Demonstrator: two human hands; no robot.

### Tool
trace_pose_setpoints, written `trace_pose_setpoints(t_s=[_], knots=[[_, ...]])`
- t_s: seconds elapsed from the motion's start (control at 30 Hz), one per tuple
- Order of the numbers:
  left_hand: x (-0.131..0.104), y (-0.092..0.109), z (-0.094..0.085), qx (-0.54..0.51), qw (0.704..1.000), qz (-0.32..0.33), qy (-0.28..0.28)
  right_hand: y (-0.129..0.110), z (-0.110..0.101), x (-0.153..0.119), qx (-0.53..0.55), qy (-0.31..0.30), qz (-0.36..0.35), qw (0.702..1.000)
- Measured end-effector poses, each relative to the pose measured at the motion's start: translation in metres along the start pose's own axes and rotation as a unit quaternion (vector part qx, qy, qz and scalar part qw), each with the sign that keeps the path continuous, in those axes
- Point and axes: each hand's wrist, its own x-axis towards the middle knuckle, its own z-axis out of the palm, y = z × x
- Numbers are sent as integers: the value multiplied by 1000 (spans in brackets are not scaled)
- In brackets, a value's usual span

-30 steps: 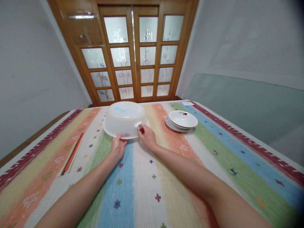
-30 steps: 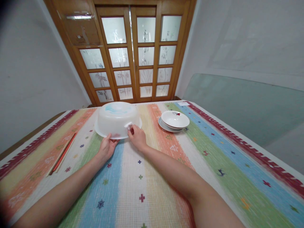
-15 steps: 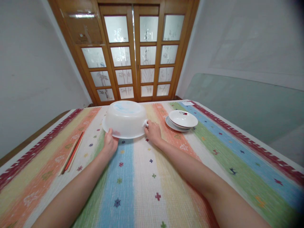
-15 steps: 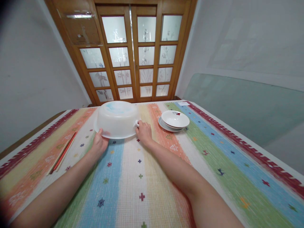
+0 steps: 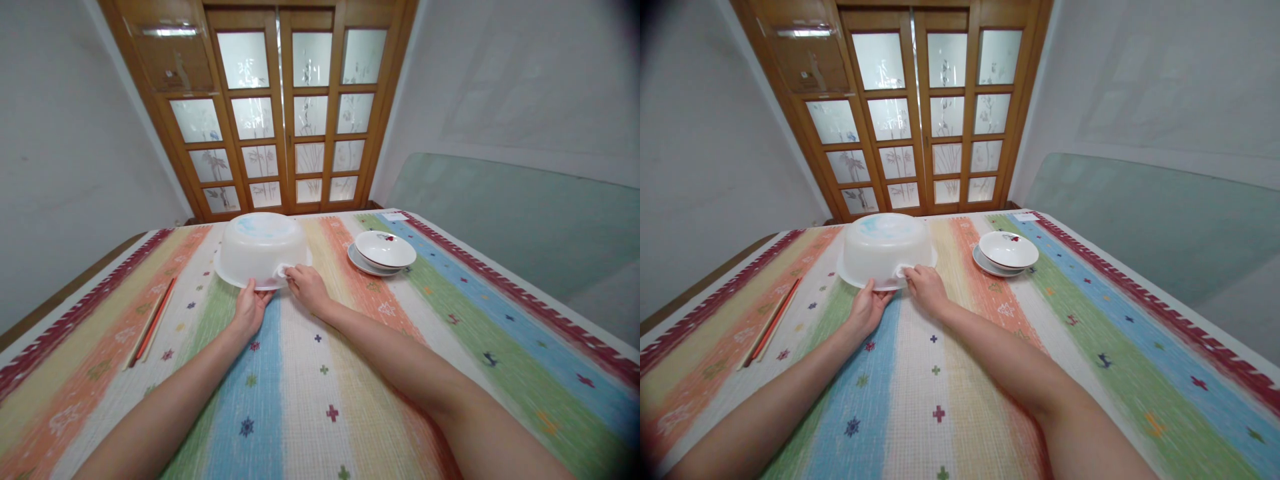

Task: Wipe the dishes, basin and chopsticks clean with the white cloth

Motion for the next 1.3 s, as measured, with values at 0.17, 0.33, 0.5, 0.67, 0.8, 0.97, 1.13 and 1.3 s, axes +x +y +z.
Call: trace_pose_setpoints(t_s=[0.17,0.33,0.5,0.67,0.8,0.97,1.13,1.3], knots=[[5,2,-3,9,1000,18,15,18,-4,5,-20,-2,61,998],[10,1,-7,18,998,54,18,17,-10,2,-50,-24,37,998],[9,4,-5,12,998,55,11,-2,-2,-1,-41,-30,-24,998],[9,7,-5,5,999,43,30,21,2,7,33,28,113,993],[11,7,-6,-2,998,36,45,36,-3,9,46,82,211,973],[13,6,-7,-9,997,46,63,20,-1,3,50,75,78,993],[16,7,-9,-12,996,42,72,23,-5,10,89,119,102,984],[22,13,-8,-21,996,44,76,27,-9,11,71,156,97,980]])
